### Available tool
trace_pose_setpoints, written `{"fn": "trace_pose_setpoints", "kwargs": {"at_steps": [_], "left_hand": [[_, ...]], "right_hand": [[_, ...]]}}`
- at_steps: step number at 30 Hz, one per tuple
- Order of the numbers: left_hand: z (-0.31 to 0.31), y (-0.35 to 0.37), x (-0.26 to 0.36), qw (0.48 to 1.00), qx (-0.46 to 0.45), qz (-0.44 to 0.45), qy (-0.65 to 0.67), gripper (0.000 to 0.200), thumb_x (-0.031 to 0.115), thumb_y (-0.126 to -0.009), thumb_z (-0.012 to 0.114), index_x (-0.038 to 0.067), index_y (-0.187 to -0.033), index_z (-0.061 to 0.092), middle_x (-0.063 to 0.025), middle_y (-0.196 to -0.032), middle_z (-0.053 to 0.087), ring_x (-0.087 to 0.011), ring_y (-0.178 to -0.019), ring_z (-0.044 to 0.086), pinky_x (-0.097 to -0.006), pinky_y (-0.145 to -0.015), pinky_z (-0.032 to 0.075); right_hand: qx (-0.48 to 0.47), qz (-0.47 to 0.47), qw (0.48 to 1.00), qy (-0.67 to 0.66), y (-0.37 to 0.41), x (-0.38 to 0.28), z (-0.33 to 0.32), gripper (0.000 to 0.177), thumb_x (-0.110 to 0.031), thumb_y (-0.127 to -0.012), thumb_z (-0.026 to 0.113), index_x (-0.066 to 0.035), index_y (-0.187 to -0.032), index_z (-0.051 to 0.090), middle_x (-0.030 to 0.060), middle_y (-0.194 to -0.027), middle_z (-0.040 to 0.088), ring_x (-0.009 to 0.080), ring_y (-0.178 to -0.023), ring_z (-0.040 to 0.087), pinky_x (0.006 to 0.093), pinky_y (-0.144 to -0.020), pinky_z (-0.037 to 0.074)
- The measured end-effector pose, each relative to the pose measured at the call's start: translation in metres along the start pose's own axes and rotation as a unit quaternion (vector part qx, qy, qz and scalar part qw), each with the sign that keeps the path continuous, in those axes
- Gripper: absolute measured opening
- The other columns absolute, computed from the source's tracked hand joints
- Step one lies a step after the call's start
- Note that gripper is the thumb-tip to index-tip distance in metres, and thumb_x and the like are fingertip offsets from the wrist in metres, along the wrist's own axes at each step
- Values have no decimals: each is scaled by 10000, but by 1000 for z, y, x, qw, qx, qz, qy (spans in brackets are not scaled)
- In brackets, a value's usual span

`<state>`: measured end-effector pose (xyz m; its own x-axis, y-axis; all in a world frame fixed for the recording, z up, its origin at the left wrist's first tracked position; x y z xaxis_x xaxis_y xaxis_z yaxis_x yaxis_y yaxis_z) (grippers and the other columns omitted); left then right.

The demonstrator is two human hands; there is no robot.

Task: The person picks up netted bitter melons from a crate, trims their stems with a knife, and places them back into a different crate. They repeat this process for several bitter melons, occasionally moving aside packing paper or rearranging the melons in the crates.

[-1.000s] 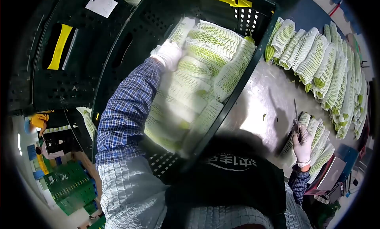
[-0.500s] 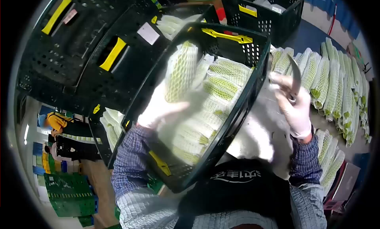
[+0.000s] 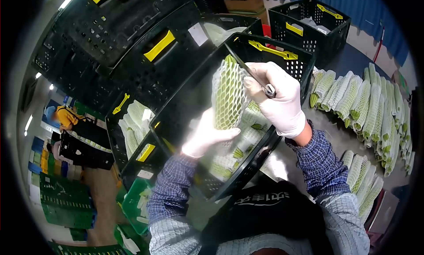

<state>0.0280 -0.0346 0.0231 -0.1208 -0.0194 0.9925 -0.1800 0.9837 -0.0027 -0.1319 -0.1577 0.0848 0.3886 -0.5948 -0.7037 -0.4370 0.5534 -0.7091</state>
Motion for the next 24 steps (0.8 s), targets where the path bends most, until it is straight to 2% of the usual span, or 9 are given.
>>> {"fn": "trace_pose_setpoints", "kwargs": {"at_steps": [2,5,8,10,12,15,19,22,24], "left_hand": [[2,2,12,999,14,23,39,658,182,-755,834,9,-1317,540,-77,-1182,665,-165,-1068,630,-344,-988,510],[-2,-5,7,993,34,78,80,640,173,-763,818,11,-1316,537,-103,-1220,663,-180,-1095,638,-369,-988,519],[-26,-9,-33,977,28,167,-131,566,146,-794,789,-1,-1282,544,-105,-1190,629,-194,-1018,645,-371,-945,545],[-21,-8,-29,990,34,113,-81,559,136,-802,782,-1,-1287,539,-105,-1185,623,-196,-1019,640,-365,-938,544],[-15,-4,-14,997,44,59,-34,553,126,-810,775,-1,-1291,534,-105,-1180,617,-198,-1021,635,-359,-931,544],[-21,-1,-10,997,31,20,71,547,102,-824,759,1,-1308,523,-105,-1184,609,-201,-1030,626,-344,-917,541],[-27,7,-9,983,35,6,180,547,99,-820,763,2,-1305,530,-101,-1175,619,-198,-1022,631,-341,-908,543],[-25,13,-9,977,48,4,208,547,98,-817,766,3,-1303,535,-97,-1169,626,-196,-1015,634,-338,-902,545],[-23,16,-10,973,57,5,223,546,96,-815,768,4,-1302,538,-95,-1164,631,-195,-1011,637,-336,-898,546]], "right_hand": [[-13,120,993,-6,7,-6,-3,426,-70,-860,749,-6,-1256,607,11,-942,663,36,-763,566,201,-701,482],[-169,78,982,19,12,-12,9,573,-205,-804,808,-14,-1287,567,77,-983,697,86,-818,647,246,-728,531],[-248,-82,947,187,34,-15,38,483,-271,-880,717,-6,-1264,593,22,-677,654,164,-476,600,257,-620,557],[-346,-67,909,222,38,-26,49,457,-189,-914,634,3,-1323,568,34,-744,668,178,-563,635,274,-651,558],[-199,-138,955,-171,57,1,64,467,-129,-896,585,-33,-1353,572,42,-858,676,180,-718,662,286,-656,535],[-305,-206,895,251,62,-19,54,477,-118,-841,602,-78,-1316,609,17,-805,643,171,-670,639,277,-599,509],[-384,-97,868,299,56,-19,55,681,-120,-748,662,-206,-1413,544,30,-730,621,196,-622,647,319,-535,480],[-290,-13,945,150,53,-16,47,556,-91,-696,698,-150,-1247,650,48,-701,626,214,-626,660,325,-561,509],[-261,-8,955,142,55,-16,49,296,-57,-661,738,-90,-949,679,73,-690,637,242,-636,671,322,-581,525]]}}
Point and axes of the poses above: each hand's wrist, its own y-axis away from the middle knuckle, its own z-axis out of the palm, x = y × z, the point moved 3 cm from there along -y, towards the middle knuckle
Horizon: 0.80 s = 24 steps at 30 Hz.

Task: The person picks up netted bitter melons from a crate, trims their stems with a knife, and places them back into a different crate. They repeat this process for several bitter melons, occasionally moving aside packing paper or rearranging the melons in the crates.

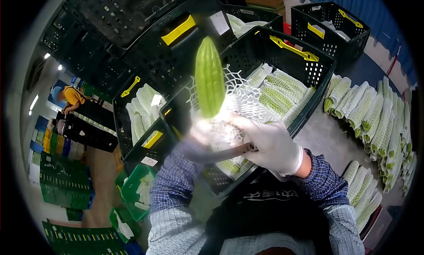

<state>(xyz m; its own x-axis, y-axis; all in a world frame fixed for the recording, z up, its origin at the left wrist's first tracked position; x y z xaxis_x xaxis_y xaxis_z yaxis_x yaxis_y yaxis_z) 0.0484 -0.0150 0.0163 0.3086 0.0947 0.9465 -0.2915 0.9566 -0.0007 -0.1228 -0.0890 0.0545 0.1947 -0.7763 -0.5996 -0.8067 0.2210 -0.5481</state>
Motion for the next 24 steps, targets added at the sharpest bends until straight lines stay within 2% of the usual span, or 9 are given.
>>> {"fn": "trace_pose_setpoints", "kwargs": {"at_steps": [2,6,8,11,13,16,17,18,24], "left_hand": [[1,1,-2,1000,12,3,14,546,95,-813,770,4,-1300,541,-93,-1160,635,-193,-1006,639,-335,-894,547],[2,0,0,996,70,50,5,546,93,-809,774,5,-1297,548,-88,-1151,645,-190,-998,644,-331,-885,549],[2,-7,4,987,94,110,-70,546,92,-807,776,6,-1296,551,-86,-1147,650,-189,-993,646,-330,-881,550],[-11,-14,11,821,118,292,-476,577,83,-806,817,-1,-1313,554,-98,-1203,673,-173,-1060,660,-325,-946,526],[-16,-17,9,825,146,343,-426,493,102,-766,844,-14,-1195,630,-111,-1146,682,-186,-999,671,-317,-890,537],[0,-8,22,641,197,394,-628,434,54,-729,829,0,-1129,668,-125,-1085,688,-237,-929,679,-321,-835,543],[-11,-12,12,669,177,472,-547,463,47,-706,823,10,-1139,665,-120,-1048,694,-254,-924,676,-332,-817,542],[8,-5,25,558,194,437,-678,474,59,-690,818,16,-1134,657,-107,-1019,698,-270,-927,674,-354,-795,535],[2,-4,25,497,186,500,-684,457,172,-726,795,68,-1140,632,-73,-1018,689,-260,-912,661,-383,-816,496]], "right_hand": [[11,28,998,-48,2,1,5,214,-43,-660,748,-75,-850,656,81,-696,644,251,-637,672,311,-571,514],[70,-11,994,-79,10,10,11,516,-138,-755,775,-50,-1238,616,60,-724,648,193,-561,639,306,-512,492],[120,-5,989,-90,11,14,0,467,-82,-736,789,-50,-1176,636,66,-760,675,175,-608,675,281,-532,514],[127,-8,991,-51,14,16,-9,357,-5,-735,757,-40,-1081,675,84,-776,681,203,-643,679,285,-592,526],[95,-34,995,-21,18,20,-9,353,29,-701,719,-38,-1047,692,78,-783,681,221,-627,659,297,-598,512],[41,-57,995,77,19,18,-4,265,-68,-596,727,-119,-850,674,34,-670,584,232,-588,612,327,-549,474],[85,-84,990,80,18,16,-2,241,-126,-571,739,-142,-795,651,22,-645,542,225,-577,597,342,-539,467],[88,-91,988,93,19,17,-2,237,-135,-572,742,-142,-791,651,19,-645,539,219,-575,596,337,-534,468],[90,-128,968,198,23,17,2,125,-203,-693,725,-186,-784,642,-29,-684,470,135,-556,558,269,-506,473]]}}
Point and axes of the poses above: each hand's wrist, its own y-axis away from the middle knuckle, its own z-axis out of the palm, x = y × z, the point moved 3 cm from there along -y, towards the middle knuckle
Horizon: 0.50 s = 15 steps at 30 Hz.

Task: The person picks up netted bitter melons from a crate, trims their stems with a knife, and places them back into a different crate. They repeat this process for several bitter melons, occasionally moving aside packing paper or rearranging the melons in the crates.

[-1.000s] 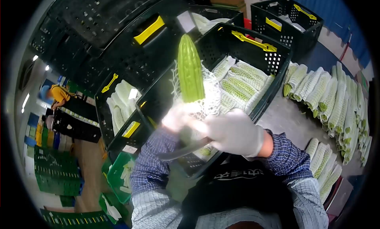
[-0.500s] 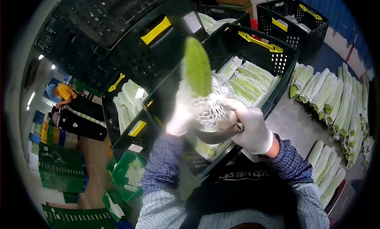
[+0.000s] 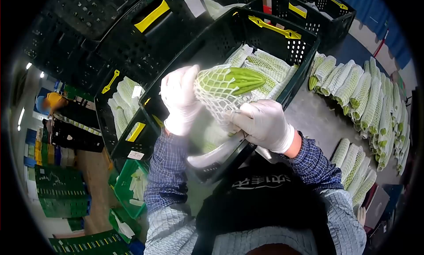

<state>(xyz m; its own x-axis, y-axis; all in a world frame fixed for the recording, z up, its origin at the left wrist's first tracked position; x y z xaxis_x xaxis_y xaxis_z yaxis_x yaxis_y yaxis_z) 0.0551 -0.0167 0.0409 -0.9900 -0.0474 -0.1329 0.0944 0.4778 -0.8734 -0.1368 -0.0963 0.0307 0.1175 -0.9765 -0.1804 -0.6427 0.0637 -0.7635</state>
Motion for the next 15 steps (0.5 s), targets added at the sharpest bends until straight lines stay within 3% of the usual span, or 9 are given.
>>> {"fn": "trace_pose_setpoints", "kwargs": {"at_steps": [4,6,7,11,14,15], "left_hand": [[0,0,-4,998,52,30,-18,423,150,-700,791,112,-1096,644,-36,-973,680,-200,-922,656,-377,-888,470],[-4,-1,2,998,53,12,-10,416,108,-728,761,149,-1125,643,-10,-1017,675,-176,-987,660,-381,-1001,419],[-3,4,-1,998,50,13,-19,416,101,-730,756,154,-1127,641,-7,-1021,673,-174,-991,659,-381,-1016,411],[-2,6,-4,997,71,22,-6,375,80,-734,754,137,-1089,650,-9,-1028,676,-181,-1021,656,-404,-1067,376],[-5,2,2,996,87,17,14,368,71,-719,768,139,-1065,663,-21,-1029,676,-197,-1033,652,-413,-1069,374],[-7,1,3,995,93,16,20,368,69,-713,773,143,-1058,666,-26,-1029,675,-203,-1035,651,-416,-1069,374]], "right_hand": [[2,-9,1000,-7,6,0,-6,144,-182,-712,731,-180,-853,703,-30,-684,515,139,-542,562,272,-497,471],[25,-10,999,-29,8,1,-11,183,-171,-721,735,-172,-903,730,-31,-696,558,142,-541,570,269,-499,472],[51,-12,996,-70,12,3,-7,261,-153,-719,742,-156,-979,747,-19,-740,623,152,-559,593,276,-517,483],[49,-6,989,-141,17,6,-14,237,-110,-714,778,-85,-948,752,52,-698,660,222,-584,653,301,-540,502],[35,-15,983,-178,15,5,-25,214,-68,-728,750,-65,-941,754,67,-667,643,232,-545,636,305,-531,498],[30,-19,968,-249,14,8,-32,175,-42,-727,718,-43,-901,737,63,-617,618,212,-531,627,300,-517,486]]}}
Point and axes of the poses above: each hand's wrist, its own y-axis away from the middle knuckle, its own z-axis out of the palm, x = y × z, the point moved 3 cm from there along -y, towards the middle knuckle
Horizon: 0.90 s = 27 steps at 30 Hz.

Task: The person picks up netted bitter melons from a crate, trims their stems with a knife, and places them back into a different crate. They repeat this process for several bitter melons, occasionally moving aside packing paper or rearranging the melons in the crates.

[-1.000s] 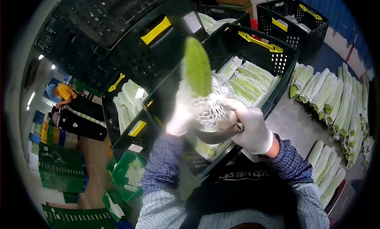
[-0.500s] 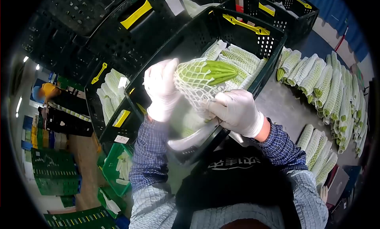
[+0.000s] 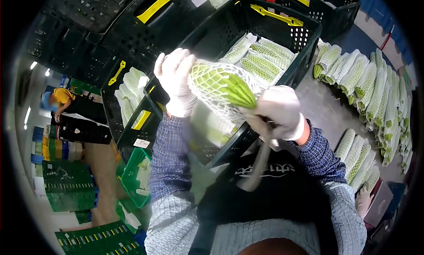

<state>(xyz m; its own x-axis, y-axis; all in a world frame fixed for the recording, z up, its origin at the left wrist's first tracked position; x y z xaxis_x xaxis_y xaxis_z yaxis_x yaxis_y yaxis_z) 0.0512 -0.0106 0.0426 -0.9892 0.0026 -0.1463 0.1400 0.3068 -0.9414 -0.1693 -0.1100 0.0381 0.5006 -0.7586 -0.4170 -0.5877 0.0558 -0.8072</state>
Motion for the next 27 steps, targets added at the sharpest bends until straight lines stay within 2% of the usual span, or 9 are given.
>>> {"fn": "trace_pose_setpoints", "kwargs": {"at_steps": [2,6,12,15,18,20,22,23,27], "left_hand": [[-2,1,-5,1000,-16,-14,-23,378,62,-706,785,155,-1055,673,-37,-1046,674,-212,-1048,646,-423,-1079,367],[-1,12,-13,999,0,-28,-24,422,88,-711,822,207,-1090,682,-49,-1136,638,-237,-1143,604,-470,-1110,338],[5,3,2,998,-4,32,-47,403,203,-751,819,275,-1125,690,-32,-1244,584,-291,-1236,531,-537,-1112,323],[4,-11,8,999,-15,-29,8,486,229,-855,742,239,-1311,572,-120,-1391,478,-320,-1333,426,-511,-1136,288],[3,-23,10,965,-53,-225,125,726,154,-938,664,45,-1536,266,-170,-1514,373,-302,-1377,402,-420,-1155,305],[16,-13,-9,817,-101,-409,393,657,256,-971,621,-11,-1488,318,-205,-1442,482,-313,-1296,519,-433,-1113,402],[23,-12,-1,389,-46,-610,689,716,492,-902,667,5,-1388,468,-162,-1320,581,-256,-1217,573,-406,-1065,448],[30,-15,13,313,-82,-560,763,721,557,-910,626,0,-1345,484,-169,-1276,604,-267,-1165,608,-445,-1061,471],[50,9,37,289,-84,-634,713,780,567,-905,626,-57,-1344,467,-318,-1296,565,-458,-1280,516,-595,-1068,438]], "right_hand": [[161,-40,985,-37,8,3,-7,153,-41,-784,661,-1,-930,687,62,-719,661,132,-486,548,254,-486,443],[316,268,846,-337,10,16,-18,198,-119,-999,556,17,-1098,659,40,-869,706,-1,-476,451,152,-447,366],[-44,382,822,-420,-10,30,17,493,-292,-918,710,29,-1268,580,102,-1111,691,154,-975,645,293,-895,508],[23,379,763,-524,-18,13,27,604,-93,-851,747,34,-1384,492,89,-1238,651,128,-1086,618,276,-963,485],[36,355,826,-437,-20,18,23,688,-158,-847,748,61,-1423,442,142,-1274,624,163,-1125,608,303,-973,487],[70,281,898,-331,-14,26,24,752,-186,-832,747,92,-1440,404,200,-1308,589,199,-1162,598,328,-984,486],[87,290,918,-258,-12,31,29,761,-190,-827,744,98,-1441,399,221,-1295,588,214,-1166,603,333,-976,490],[94,293,925,-221,-12,31,28,765,-192,-825,743,101,-1442,397,231,-1289,588,221,-1168,605,336,-973,493],[-9,282,954,97,-21,9,20,736,-187,-765,767,35,-1405,481,181,-1084,693,318,-810,717,343,-761,570]]}}
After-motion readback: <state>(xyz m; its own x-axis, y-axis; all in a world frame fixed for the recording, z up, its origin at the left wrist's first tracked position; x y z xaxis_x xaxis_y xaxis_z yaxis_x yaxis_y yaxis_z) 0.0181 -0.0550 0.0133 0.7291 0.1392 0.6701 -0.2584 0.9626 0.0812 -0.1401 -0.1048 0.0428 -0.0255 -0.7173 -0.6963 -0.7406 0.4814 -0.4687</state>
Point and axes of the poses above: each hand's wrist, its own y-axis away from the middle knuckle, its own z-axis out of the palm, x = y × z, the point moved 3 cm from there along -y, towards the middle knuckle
